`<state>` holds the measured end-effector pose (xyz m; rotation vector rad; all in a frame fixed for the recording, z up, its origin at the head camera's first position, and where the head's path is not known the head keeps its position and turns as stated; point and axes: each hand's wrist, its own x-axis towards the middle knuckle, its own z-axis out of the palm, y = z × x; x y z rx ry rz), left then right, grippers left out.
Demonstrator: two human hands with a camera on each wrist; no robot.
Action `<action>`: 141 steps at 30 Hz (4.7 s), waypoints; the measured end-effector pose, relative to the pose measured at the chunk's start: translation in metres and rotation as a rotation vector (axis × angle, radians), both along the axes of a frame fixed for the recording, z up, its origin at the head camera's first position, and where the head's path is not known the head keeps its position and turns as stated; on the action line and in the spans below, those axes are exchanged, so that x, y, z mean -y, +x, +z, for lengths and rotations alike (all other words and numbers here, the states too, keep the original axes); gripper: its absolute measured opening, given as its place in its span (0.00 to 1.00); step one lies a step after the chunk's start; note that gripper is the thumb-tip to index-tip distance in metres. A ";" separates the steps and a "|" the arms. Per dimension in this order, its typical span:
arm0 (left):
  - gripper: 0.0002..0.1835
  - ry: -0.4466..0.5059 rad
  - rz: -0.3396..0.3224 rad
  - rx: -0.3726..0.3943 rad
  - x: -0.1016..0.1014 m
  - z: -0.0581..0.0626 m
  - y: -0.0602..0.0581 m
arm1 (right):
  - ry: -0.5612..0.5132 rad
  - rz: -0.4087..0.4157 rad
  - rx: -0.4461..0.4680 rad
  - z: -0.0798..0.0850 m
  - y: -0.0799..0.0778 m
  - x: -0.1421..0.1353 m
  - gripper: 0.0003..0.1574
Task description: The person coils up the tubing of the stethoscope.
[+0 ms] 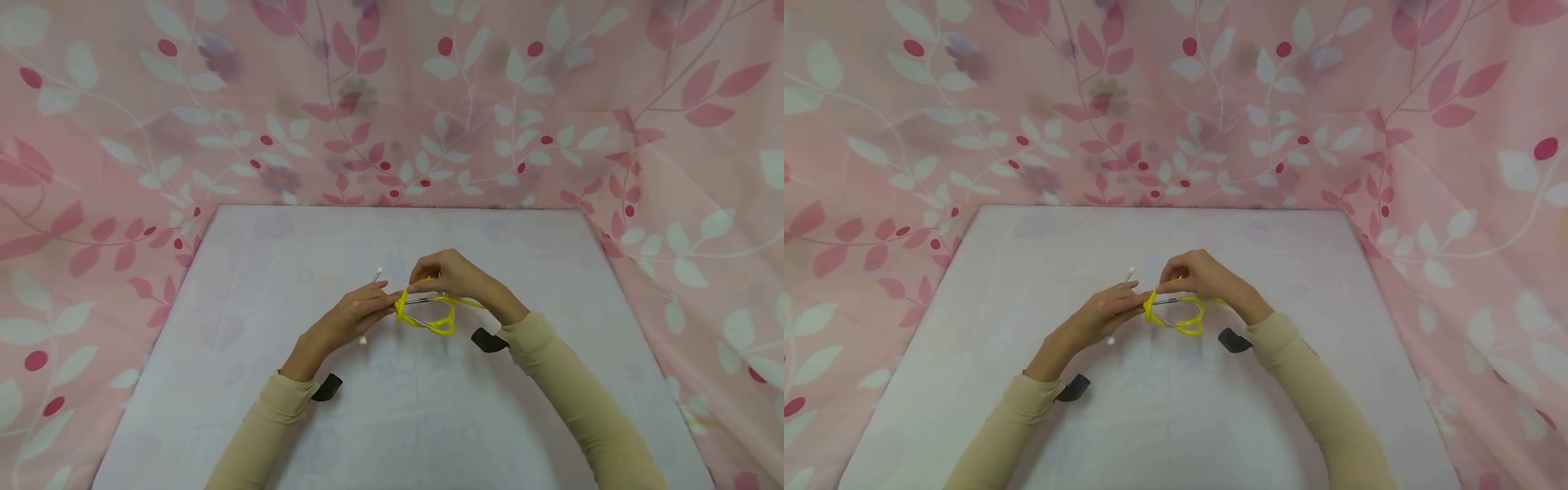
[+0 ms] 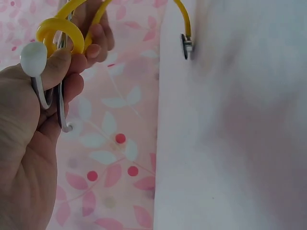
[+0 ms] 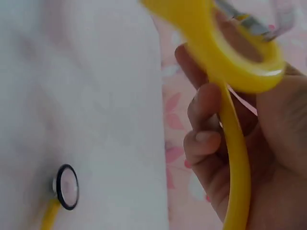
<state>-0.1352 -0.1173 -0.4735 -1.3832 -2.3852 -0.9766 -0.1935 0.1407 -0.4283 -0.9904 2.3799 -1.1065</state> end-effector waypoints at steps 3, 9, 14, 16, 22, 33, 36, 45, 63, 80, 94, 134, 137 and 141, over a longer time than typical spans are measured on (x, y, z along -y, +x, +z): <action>0.22 0.046 -0.051 -0.030 -0.005 0.003 0.000 | -0.071 0.026 0.150 -0.009 -0.006 -0.008 0.05; 0.22 0.089 -0.068 -0.046 -0.009 0.010 -0.002 | -0.233 0.055 0.361 -0.034 -0.003 -0.012 0.13; 0.21 0.101 -0.024 -0.048 -0.007 0.012 -0.005 | -0.334 -0.006 0.485 -0.053 0.011 -0.007 0.21; 0.21 0.101 -0.001 -0.051 -0.005 0.011 -0.007 | -0.366 -0.020 0.531 -0.059 0.016 -0.006 0.24; 0.20 0.094 0.088 -0.066 0.001 0.006 -0.010 | -0.494 -0.017 0.579 -0.076 0.029 0.000 0.28; 0.20 0.055 0.284 -0.045 0.010 -0.007 -0.015 | -0.133 -0.068 0.263 -0.080 0.063 0.015 0.28; 0.20 0.022 0.322 -0.025 0.012 -0.007 -0.015 | -0.039 -0.073 0.120 -0.072 0.072 0.016 0.29; 0.21 -0.007 0.332 0.002 0.019 -0.013 -0.019 | 0.275 -0.058 -0.412 -0.019 0.087 0.014 0.19; 0.17 -0.130 0.177 0.079 0.008 -0.013 -0.010 | 0.166 0.008 -0.717 0.015 0.061 0.010 0.11; 0.19 -0.075 0.035 0.093 0.001 -0.003 0.003 | -0.037 -0.094 -0.345 0.004 0.024 -0.002 0.17; 0.20 0.093 -0.037 0.065 0.001 0.007 0.003 | -0.235 -0.064 0.104 -0.026 0.006 -0.011 0.09; 0.20 0.045 0.364 0.027 0.009 -0.019 -0.014 | -0.045 -0.080 0.018 -0.059 0.073 0.011 0.27; 0.19 0.031 0.379 0.024 0.012 -0.020 -0.016 | -0.028 -0.062 0.003 -0.053 0.077 0.012 0.26; 0.19 0.022 0.384 0.016 0.016 -0.024 -0.016 | 0.012 -0.046 -0.048 -0.044 0.082 0.011 0.24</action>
